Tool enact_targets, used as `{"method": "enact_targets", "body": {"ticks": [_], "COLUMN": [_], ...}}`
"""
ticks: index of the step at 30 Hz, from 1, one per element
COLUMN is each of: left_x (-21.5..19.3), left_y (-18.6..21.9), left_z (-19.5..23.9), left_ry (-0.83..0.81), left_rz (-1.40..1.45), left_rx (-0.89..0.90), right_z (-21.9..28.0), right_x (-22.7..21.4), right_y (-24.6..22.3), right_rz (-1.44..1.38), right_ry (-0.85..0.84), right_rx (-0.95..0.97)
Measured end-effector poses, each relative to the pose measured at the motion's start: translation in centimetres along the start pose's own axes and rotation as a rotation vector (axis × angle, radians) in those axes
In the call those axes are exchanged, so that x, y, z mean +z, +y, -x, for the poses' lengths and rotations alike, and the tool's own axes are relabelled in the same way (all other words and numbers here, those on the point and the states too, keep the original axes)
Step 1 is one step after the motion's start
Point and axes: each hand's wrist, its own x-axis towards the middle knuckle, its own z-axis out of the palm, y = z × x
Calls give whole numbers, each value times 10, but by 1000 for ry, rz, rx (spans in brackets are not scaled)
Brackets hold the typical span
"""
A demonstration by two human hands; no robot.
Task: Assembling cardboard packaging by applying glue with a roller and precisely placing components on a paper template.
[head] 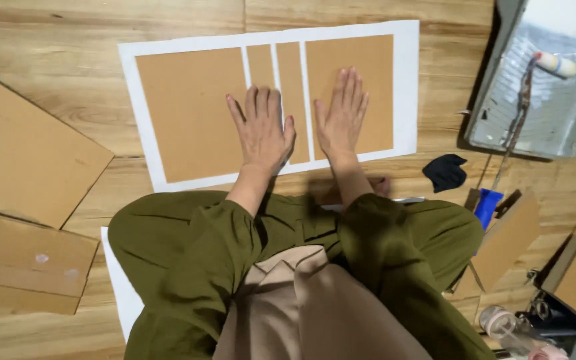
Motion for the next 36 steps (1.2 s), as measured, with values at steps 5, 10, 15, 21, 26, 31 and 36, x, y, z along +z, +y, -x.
{"method": "enact_targets", "body": {"ticks": [5,10,15,21,26,31,36], "left_x": [34,41,43,42,43,42,46], "left_y": [8,6,6,6,6,6,4], "left_z": [-7,-2,-10,-8,-7,-9,-8], "left_ry": [-199,-270,-295,-260,-271,-287,-257], "left_rz": [-116,-145,-152,-182,-180,-215,-208], "left_rx": [134,143,120,141,138,125,132], "right_z": [-2,-29,-46,-64,-57,-66,-66], "right_x": [-9,-26,-8,-43,-9,-14,1], "right_y": [2,9,38,16,14,-6,-23], "right_rz": [-145,-263,-47,-168,-140,-174,-126], "right_ry": [90,264,113,326,90,120,-26], "right_rx": [-36,56,47,74,-67,-52,-250]}}
